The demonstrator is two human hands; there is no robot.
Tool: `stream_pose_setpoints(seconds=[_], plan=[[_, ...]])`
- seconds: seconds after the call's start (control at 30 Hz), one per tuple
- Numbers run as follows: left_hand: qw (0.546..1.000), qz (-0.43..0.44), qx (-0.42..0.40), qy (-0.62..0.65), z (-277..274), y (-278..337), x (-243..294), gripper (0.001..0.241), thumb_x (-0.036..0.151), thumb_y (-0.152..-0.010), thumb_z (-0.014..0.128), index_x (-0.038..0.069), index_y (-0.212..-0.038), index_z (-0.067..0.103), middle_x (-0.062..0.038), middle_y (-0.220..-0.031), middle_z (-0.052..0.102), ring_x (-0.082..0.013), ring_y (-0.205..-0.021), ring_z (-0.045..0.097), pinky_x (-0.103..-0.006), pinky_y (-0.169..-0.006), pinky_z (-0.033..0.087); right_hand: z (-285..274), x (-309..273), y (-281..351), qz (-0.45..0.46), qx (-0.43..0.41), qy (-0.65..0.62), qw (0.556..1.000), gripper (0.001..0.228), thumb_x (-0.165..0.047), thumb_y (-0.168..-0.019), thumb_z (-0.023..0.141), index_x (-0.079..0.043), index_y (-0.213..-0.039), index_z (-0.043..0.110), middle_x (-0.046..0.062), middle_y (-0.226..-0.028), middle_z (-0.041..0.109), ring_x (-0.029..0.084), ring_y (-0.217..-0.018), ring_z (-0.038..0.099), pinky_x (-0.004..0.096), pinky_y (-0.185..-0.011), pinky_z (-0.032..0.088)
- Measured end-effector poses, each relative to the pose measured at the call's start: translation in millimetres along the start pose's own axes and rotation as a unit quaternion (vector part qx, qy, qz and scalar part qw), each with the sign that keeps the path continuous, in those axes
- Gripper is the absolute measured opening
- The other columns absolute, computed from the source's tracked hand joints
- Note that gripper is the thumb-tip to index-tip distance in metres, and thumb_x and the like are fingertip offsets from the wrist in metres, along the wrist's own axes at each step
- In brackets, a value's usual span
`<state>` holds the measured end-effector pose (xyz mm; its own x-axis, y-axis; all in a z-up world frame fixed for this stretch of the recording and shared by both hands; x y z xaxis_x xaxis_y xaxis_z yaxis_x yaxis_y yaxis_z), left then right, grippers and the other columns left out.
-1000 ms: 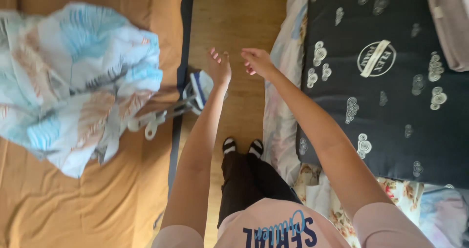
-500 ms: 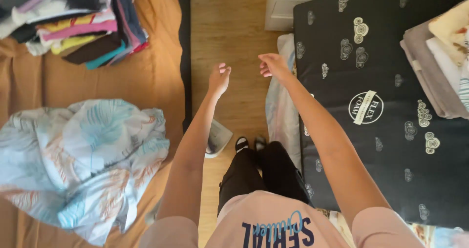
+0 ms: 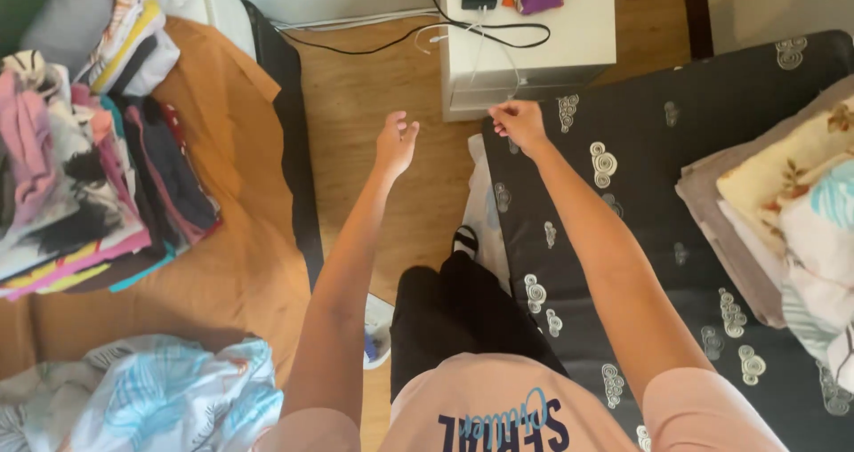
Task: The person sweeps the floor using a broom and dustpan, collecting debris into the dustpan. They then move a small white bedside table, open its drawer, and place an iron and a cloth inside. Finally, they wipe the top of the table with a cloth.
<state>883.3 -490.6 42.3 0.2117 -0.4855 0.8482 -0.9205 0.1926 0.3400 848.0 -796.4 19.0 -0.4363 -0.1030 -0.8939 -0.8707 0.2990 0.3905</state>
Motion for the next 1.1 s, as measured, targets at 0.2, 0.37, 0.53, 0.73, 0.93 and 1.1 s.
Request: stream_pose_setpoints(seconds=[0.2, 0.37, 0.53, 0.73, 0.93, 1.1], plan=[[0.999, -0.004, -0.043, -0.008, 9.5, -97.5, 16.9, 0.058, 0.038, -0.105, 0.058, 0.001, -0.146, 0.043, -0.036, -0.138, 0.056, -0.0488, -0.123, 0.061, -0.058, -0.105, 0.051, -15.8, -22.2, -96.6, 0.009, 0.058, 0.029, 0.998, 0.016, -0.009, -0.086, 0.075, -0.006, -0.102, 0.078, 0.009, -0.067, 0.071, 0.012, -0.055, 0.068, 0.024, -0.056, 0.063], [0.997, 0.006, -0.055, -0.051, -3.8, -213.0, 18.1, 0.056, 0.037, -0.105, 0.06, 0.002, -0.146, 0.045, -0.035, -0.138, 0.057, -0.0473, -0.125, 0.06, -0.0568, -0.105, 0.051, -26.6, -45.2, -185.4, -0.014, 0.115, 0.03, 0.993, 0.017, -0.012, -0.09, 0.069, -0.011, -0.104, 0.079, 0.012, -0.082, 0.073, 0.017, -0.064, 0.073, 0.029, -0.058, 0.067], [0.993, -0.008, -0.08, -0.084, 9.8, -269.5, 26.7, 0.055, 0.037, -0.104, 0.06, 0.004, -0.147, 0.046, -0.033, -0.138, 0.058, -0.0458, -0.128, 0.058, -0.0561, -0.107, 0.049, -46.6, -3.2, -245.8, -0.011, 0.17, 0.035, 0.985, 0.017, -0.015, -0.095, 0.068, -0.005, -0.105, 0.077, 0.014, -0.082, 0.072, 0.021, -0.066, 0.074, 0.03, -0.057, 0.066], [0.992, -0.047, -0.097, -0.066, 74.9, -362.3, 17.4, 0.064, 0.047, -0.098, 0.068, 0.013, -0.149, 0.047, -0.027, -0.143, 0.056, -0.0403, -0.132, 0.057, -0.0501, -0.112, 0.047, -112.7, 28.4, -317.1, -0.094, 0.308, 0.18, 0.929, 0.016, -0.011, -0.088, 0.07, -0.015, -0.099, 0.081, 0.01, -0.087, 0.073, 0.026, -0.071, 0.073, 0.035, -0.063, 0.06], [0.996, -0.054, -0.057, 0.037, 126.6, -406.9, 26.0, 0.091, 0.048, -0.09, 0.081, 0.005, -0.157, 0.037, -0.032, -0.157, 0.039, -0.0452, -0.144, 0.043, -0.0507, -0.121, 0.036, -183.8, 43.4, -358.5, -0.069, 0.334, 0.337, 0.878, 0.045, -0.014, -0.086, 0.077, -0.008, -0.129, 0.066, 0.015, -0.124, 0.053, 0.043, -0.116, 0.057, 0.063, -0.093, 0.052], [0.988, -0.136, -0.044, 0.064, 154.9, -424.1, 27.0, 0.117, 0.069, -0.078, 0.085, 0.009, -0.161, 0.029, -0.025, -0.163, 0.033, -0.0361, -0.15, 0.036, -0.0448, -0.124, 0.03, -226.5, 96.2, -397.4, 0.116, 0.216, 0.339, 0.908, 0.103, -0.053, -0.092, 0.084, -0.016, -0.164, 0.022, 0.026, -0.161, 0.028, 0.052, -0.147, 0.033, 0.074, -0.112, 0.031]])
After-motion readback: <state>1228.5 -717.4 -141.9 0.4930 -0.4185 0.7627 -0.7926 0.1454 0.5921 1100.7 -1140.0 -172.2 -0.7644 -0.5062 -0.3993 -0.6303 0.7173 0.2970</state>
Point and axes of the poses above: each hand's wrist, its own y-axis away from the middle knuckle, its own z-axis out of the palm, x = y × z, the point moved 4 cm from there along -y, towards the middle knuckle
